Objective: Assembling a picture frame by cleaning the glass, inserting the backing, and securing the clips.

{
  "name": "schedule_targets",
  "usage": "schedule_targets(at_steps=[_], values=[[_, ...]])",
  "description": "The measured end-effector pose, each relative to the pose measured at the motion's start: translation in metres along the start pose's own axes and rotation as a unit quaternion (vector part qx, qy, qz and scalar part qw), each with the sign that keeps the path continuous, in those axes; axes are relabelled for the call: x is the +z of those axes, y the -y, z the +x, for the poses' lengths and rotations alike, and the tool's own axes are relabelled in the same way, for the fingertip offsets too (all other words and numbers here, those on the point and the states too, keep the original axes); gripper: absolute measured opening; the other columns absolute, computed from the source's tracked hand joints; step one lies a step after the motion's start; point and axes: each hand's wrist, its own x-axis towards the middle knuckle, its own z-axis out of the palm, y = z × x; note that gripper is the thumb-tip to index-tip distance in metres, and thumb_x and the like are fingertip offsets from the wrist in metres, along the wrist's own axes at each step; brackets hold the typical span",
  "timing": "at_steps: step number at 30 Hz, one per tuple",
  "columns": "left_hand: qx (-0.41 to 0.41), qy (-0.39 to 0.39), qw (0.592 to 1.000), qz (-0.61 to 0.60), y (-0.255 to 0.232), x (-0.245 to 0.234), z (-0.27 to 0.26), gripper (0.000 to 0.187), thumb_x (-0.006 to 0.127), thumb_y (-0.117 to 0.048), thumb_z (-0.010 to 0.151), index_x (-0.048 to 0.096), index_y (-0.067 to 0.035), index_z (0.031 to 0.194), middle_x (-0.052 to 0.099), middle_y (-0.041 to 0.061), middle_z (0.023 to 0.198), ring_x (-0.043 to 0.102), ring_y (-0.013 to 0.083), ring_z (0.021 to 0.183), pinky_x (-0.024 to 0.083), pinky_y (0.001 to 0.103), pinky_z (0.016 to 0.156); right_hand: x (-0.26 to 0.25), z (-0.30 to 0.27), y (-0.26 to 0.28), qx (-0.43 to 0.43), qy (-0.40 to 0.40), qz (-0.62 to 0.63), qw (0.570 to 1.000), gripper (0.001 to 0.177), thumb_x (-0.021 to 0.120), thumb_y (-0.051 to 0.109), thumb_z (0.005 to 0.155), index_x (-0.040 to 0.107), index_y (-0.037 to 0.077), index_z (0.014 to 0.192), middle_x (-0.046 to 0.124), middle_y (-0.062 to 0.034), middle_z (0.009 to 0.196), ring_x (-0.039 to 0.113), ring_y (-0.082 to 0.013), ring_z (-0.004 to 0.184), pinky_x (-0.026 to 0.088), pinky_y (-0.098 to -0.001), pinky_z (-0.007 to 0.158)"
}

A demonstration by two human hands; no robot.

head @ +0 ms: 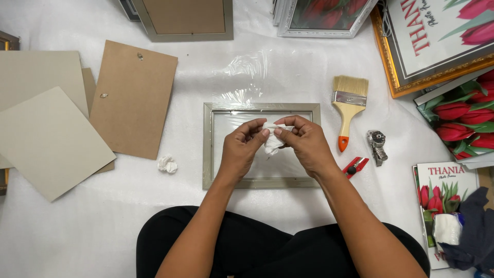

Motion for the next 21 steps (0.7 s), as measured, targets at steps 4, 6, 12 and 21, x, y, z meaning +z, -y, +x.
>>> schedule_targets(at_steps=[4, 6, 12, 21], values=[[-0.052, 0.014, 0.997, -0.058, 0.006, -0.007, 0.008, 0.036, 0.077, -0.019, 0.093, 0.072, 0.002, 0.121, 0.073, 0.010, 0.096, 0.066, 0.0116, 0.087, 0.059, 0.028, 0.080, 0.007, -0.008, 0.016, 0.036, 0.017, 0.032, 0.999, 0.034, 0.082, 0.017, 0.088, 0.072, 0.000, 0.115, 0.049, -0.0025, 0.075, 0.063, -0.0144, 0.072, 0.063, -0.0336, 0.071], [-0.073, 0.025, 0.996, -0.037, 0.002, -0.006, 0.008, 0.035, 0.078, -0.023, 0.092, 0.073, -0.002, 0.119, 0.071, 0.007, 0.093, 0.067, 0.0115, 0.084, 0.059, 0.027, 0.077, 0.011, -0.015, 0.029, 0.090, 0.050, 0.050, 0.993, 0.034, 0.078, 0.016, 0.089, 0.071, -0.003, 0.116, 0.058, -0.0066, 0.088, 0.064, -0.0162, 0.079, 0.062, -0.0364, 0.074], [0.012, -0.102, 0.959, 0.264, 0.013, -0.034, 0.029, 0.048, 0.075, -0.023, 0.091, 0.061, 0.002, 0.129, 0.070, 0.023, 0.110, 0.071, 0.0339, 0.099, 0.057, 0.044, 0.084, -0.032, 0.030, -0.047, -0.027, -0.095, -0.328, 0.940, 0.019, 0.076, 0.021, 0.089, 0.077, 0.004, 0.097, 0.067, -0.0110, 0.068, 0.070, -0.0195, 0.061, 0.054, -0.0333, 0.054], [-0.070, -0.204, 0.944, 0.251, -0.028, -0.082, 0.032, 0.063, 0.067, -0.036, 0.093, 0.051, 0.003, 0.140, 0.062, 0.025, 0.133, 0.059, 0.0394, 0.128, 0.048, 0.051, 0.106, -0.001, 0.022, -0.109, -0.163, -0.062, -0.593, 0.786, 0.047, 0.056, 0.014, 0.097, 0.060, -0.014, 0.135, 0.056, -0.0360, 0.139, 0.056, -0.0467, 0.130, 0.045, -0.0497, 0.111]])
